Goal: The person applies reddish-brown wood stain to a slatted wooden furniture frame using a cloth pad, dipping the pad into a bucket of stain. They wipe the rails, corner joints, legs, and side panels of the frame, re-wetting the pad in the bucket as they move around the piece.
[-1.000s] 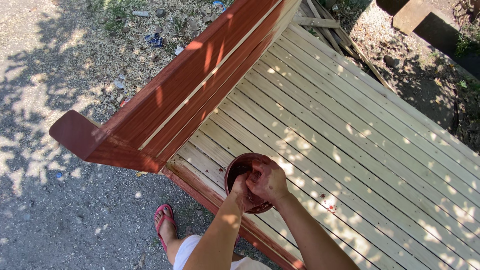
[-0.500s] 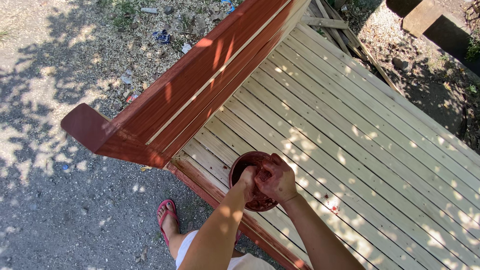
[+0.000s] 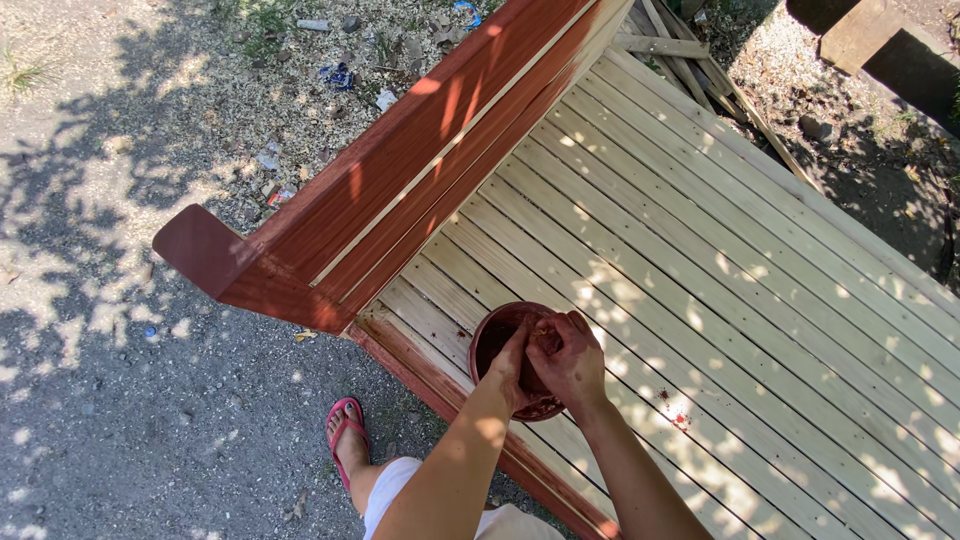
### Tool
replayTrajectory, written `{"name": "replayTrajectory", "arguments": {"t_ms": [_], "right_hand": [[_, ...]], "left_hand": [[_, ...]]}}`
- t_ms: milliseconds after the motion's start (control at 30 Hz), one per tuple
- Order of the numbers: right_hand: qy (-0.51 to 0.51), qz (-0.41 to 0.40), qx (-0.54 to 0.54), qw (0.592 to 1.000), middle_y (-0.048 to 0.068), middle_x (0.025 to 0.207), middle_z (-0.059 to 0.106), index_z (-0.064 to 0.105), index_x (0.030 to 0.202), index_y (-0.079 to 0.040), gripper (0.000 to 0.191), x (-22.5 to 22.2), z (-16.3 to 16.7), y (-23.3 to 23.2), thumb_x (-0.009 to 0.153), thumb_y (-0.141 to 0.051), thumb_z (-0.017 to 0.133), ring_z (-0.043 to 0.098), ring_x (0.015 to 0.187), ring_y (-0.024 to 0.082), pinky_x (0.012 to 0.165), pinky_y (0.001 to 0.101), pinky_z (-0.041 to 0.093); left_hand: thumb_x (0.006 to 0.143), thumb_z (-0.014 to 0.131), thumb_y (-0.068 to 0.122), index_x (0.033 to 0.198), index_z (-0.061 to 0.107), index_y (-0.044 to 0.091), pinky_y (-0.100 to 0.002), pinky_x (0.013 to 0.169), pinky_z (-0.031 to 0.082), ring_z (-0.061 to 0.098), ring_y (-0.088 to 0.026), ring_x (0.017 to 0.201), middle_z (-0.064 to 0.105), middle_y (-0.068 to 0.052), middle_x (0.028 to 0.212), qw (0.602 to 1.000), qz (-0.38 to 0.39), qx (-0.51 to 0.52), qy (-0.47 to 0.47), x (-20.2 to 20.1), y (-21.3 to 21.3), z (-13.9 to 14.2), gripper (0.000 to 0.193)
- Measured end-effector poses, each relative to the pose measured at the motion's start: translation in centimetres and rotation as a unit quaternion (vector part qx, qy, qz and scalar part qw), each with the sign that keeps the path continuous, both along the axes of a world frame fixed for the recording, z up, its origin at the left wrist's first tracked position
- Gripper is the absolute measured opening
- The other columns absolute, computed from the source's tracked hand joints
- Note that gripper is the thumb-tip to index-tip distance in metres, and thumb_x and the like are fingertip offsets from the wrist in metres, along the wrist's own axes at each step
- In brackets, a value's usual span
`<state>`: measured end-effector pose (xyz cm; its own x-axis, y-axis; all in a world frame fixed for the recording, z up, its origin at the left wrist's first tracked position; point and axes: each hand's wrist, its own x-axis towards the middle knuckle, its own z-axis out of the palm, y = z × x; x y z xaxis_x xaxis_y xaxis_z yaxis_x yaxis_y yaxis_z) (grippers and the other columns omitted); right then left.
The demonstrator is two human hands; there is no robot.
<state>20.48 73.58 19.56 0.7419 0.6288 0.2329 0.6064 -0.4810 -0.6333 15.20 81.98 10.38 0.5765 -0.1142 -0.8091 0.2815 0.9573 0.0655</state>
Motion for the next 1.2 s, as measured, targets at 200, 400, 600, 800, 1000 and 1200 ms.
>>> {"name": "replayTrajectory", "arguments": {"t_ms": [200, 400, 600, 800, 1000, 1200], "right_hand": [[0.035, -0.095, 0.048, 0.994, 0.015, 0.103, 0.068, 0.070, 0.118, -0.004, 0.045, -0.3, -0.2, -0.4, 0.077, -0.019, 0.081, 0.070, 0.092, 0.029, 0.081, 0.0374, 0.060], [0.272, -0.294, 0.041, 0.915, 0.010, 0.104, 0.072, 0.067, 0.119, -0.006, 0.051, -0.9, 0.8, 0.9, 0.075, -0.024, 0.085, 0.071, 0.090, 0.021, 0.081, 0.0353, 0.059], [0.273, -0.327, 0.030, 0.904, 0.011, 0.083, 0.073, 0.067, 0.086, -0.002, 0.031, -0.4, 0.9, 2.5, 0.070, -0.020, 0.087, 0.068, 0.072, 0.022, 0.069, 0.0357, 0.056], [0.042, -0.129, 0.059, 0.989, 0.010, 0.075, 0.065, 0.062, 0.074, -0.002, 0.022, -0.6, 0.1, 1.8, 0.067, -0.013, 0.080, 0.064, 0.064, 0.024, 0.065, 0.0356, 0.055], [-0.012, -0.081, 0.053, 0.995, 0.013, 0.079, 0.063, 0.060, 0.078, -0.002, 0.028, -0.8, 0.7, 1.8, 0.066, -0.019, 0.080, 0.065, 0.068, 0.032, 0.066, 0.0411, 0.055], [-0.068, -0.034, 0.005, 0.997, 0.016, 0.082, 0.062, 0.059, 0.076, -0.002, 0.031, -0.2, 1.3, 2.1, 0.065, -0.020, 0.081, 0.063, 0.076, 0.039, 0.069, 0.0472, 0.054]], "left_hand": [[0.082, 0.079, 0.029, 0.134, 0.060, -0.001, -0.046, 0.093, 0.060, 0.070, -0.030, 0.109, 0.069, -0.016, 0.127, 0.968, 0.216, 0.113, 0.057, -0.5, -1.0, 2.6, 0.063], [0.079, 0.078, 0.016, 0.132, 0.054, 0.008, -0.040, 0.088, 0.058, 0.068, -0.025, 0.104, 0.069, -0.012, 0.121, 0.933, 0.264, 0.238, 0.063, -0.7, -2.6, 4.7, 0.059], [0.085, 0.071, 0.020, 0.128, 0.063, 0.001, -0.041, 0.088, 0.059, 0.069, -0.027, 0.104, 0.071, -0.013, 0.120, 0.933, 0.299, 0.200, 0.018, -1.2, -3.5, 3.6, 0.047], [0.092, 0.064, 0.039, 0.130, 0.068, 0.000, -0.042, 0.088, 0.058, 0.070, -0.028, 0.105, 0.071, -0.015, 0.124, 0.956, 0.258, 0.137, 0.033, -0.9, -2.7, 2.6, 0.055], [0.097, 0.050, 0.057, 0.138, 0.061, 0.005, -0.046, 0.094, 0.058, 0.068, -0.033, 0.115, 0.067, -0.017, 0.132, 0.979, 0.202, -0.016, -0.022, -1.2, -1.5, 3.4, 0.067], [0.096, 0.042, 0.060, 0.134, 0.064, 0.011, -0.045, 0.097, 0.056, 0.066, -0.031, 0.118, 0.067, -0.014, 0.133, 0.995, 0.094, -0.016, -0.030, -0.6, -0.6, 2.4, 0.066]]}}
